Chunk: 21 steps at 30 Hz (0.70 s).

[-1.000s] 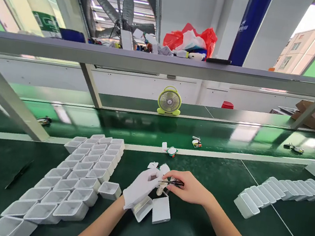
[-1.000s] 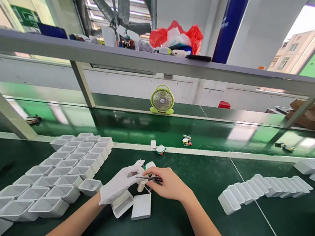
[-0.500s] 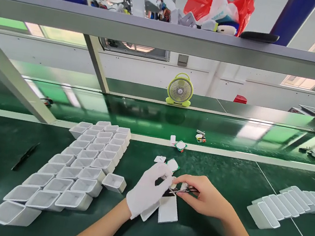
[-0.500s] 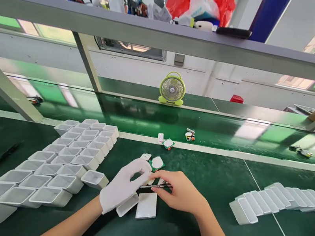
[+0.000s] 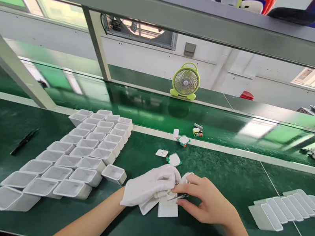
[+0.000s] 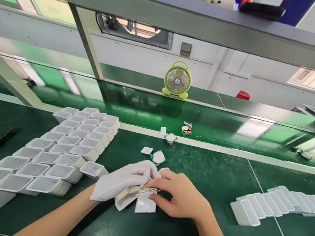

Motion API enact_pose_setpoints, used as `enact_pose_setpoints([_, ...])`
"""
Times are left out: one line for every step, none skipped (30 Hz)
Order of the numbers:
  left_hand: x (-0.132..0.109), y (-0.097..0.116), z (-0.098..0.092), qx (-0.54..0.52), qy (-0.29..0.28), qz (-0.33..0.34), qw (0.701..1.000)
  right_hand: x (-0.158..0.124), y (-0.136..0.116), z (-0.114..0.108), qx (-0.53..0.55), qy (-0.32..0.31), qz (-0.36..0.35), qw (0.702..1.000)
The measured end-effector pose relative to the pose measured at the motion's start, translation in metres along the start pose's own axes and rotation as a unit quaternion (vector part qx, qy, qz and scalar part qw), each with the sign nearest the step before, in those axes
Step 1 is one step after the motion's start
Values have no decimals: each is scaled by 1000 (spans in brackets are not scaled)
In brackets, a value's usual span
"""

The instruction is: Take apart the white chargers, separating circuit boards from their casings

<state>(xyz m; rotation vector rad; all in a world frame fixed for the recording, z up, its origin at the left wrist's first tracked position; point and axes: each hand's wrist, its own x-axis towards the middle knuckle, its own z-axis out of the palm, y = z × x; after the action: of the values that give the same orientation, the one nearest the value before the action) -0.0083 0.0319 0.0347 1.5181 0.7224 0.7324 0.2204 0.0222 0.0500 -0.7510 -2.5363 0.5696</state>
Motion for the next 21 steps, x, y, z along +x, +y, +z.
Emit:
enact_pose_setpoints([0, 1, 0, -10, -13, -10, 1000, 0, -1, 0, 20, -10, -13, 1000])
enact_pose_setpoints([-1, 2, -1, -15, -23, -18, 999, 0, -1, 0, 42, -19, -26, 999])
enact_pose_setpoints([-1, 3, -1, -16, -34, -25, 999, 0, -2, 1, 59, -27, -40, 997])
enact_pose_setpoints([-1, 3, -1, -15, -43, -30, 999, 1, -2, 2, 68, -30, -54, 996])
enact_pose_setpoints([-1, 3, -1, -18, -52, -33, 998, 1, -2, 3, 66, -29, -65, 995])
enact_pose_setpoints([-1, 3, -1, -25, -61, -36, 997, 1, -3, 5, 55, -25, -75, 995])
enact_pose_setpoints([-1, 2, -1, -34, -68, -41, 996, 2, -3, 8, 40, -19, -83, 996])
enact_pose_setpoints([0, 1, -1, -44, -74, -48, 995, 2, -4, 11, 22, -12, -90, 996])
enact_pose_setpoints([0, 0, -1, -51, -78, -55, 994, 3, -4, 14, 7, -5, -95, 995])
enact_pose_setpoints([1, -2, -1, -55, -81, -59, 993, 3, -5, 17, -6, 0, -99, 995])
enact_pose_setpoints([1, -3, -2, -54, -84, -61, 993, 4, -5, 20, -17, 3, -101, 995])
enact_pose_setpoints([2, -4, -3, -49, -86, -61, 993, 5, -6, 22, -28, 3, -102, 994])
enact_pose_setpoints([2, -4, -4, -44, -88, -58, 993, 6, -6, 24, -39, 0, -100, 994])
enact_pose_setpoints([3, -4, -5, -39, -91, -54, 994, 7, -7, 26, -46, 0, -99, 994])
enact_pose_setpoints([3, -3, -6, -36, -94, -51, 994, 7, -7, 28, -46, 4, -98, 994])
enact_pose_setpoints([3, -2, -6, -35, -88, -47, 994, 8, -7, 30, -36, 13, -96, 995])
enact_pose_setpoints([2, 0, -5, -35, -60, -38, 997, 9, -7, 31, -16, 29, -94, 995])
enact_pose_setpoints([1, 2, -5, -33, -6, -23, 999, 10, -7, 32, 8, 53, -90, 994])
enact_pose_setpoints([0, 3, -3, -24, 75, 0, 997, 10, -7, 33, 27, 85, -84, 992])
enact_pose_setpoints([-2, 4, -1, -5, 173, 29, 984, 10, -6, 34, 36, 123, -75, 989])
enact_pose_setpoints([-4, 4, 2, 27, 266, 61, 962, 10, -6, 35, 31, 163, -64, 984])
